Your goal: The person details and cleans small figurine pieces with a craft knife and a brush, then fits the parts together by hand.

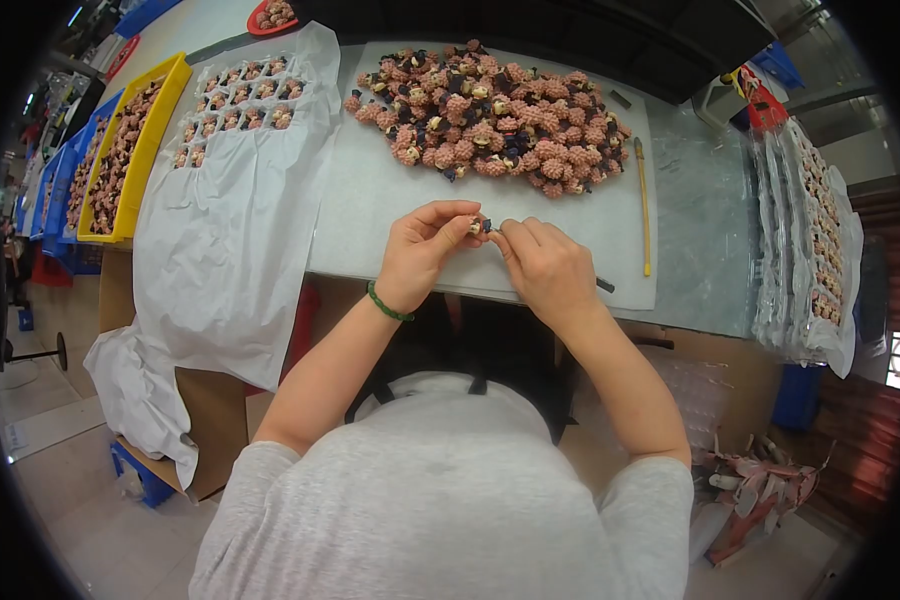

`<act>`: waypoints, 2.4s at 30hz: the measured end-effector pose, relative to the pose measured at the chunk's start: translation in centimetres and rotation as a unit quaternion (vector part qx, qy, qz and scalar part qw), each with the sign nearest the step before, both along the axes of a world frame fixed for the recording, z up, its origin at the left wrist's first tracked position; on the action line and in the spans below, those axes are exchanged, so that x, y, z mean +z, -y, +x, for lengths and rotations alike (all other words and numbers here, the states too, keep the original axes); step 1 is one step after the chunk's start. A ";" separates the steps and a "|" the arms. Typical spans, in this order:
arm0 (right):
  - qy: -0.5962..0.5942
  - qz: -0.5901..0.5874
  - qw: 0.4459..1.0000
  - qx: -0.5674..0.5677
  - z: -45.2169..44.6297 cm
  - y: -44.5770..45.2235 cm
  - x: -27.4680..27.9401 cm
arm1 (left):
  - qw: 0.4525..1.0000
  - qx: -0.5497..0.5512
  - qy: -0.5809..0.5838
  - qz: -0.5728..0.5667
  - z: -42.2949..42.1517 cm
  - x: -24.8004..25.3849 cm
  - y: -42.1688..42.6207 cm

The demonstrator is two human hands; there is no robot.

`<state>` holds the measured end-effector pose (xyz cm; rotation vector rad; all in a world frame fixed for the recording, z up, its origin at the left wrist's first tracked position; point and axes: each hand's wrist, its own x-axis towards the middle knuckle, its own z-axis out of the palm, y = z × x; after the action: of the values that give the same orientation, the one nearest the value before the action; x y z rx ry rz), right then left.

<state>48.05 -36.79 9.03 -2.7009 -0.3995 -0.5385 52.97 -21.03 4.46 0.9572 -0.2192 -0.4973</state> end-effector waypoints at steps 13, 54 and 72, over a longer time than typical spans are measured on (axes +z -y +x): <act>-0.058 -0.043 0.990 -0.121 -0.6 1.3 2.1 | 0.999 -0.001 -0.027 -0.019 0.0 0.0 -0.1; 0.016 0.016 0.995 0.097 1.2 1.8 2.4 | 0.998 -0.031 0.037 -0.029 -0.2 0.4 -0.4; 0.037 -0.018 0.983 0.177 2.2 2.2 2.0 | 0.997 -0.062 0.032 -0.020 -0.1 0.1 -0.3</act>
<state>50.28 -39.03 11.06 -2.5622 -0.8965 -0.5306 52.83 -20.72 4.56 0.9255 -0.3468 -0.5749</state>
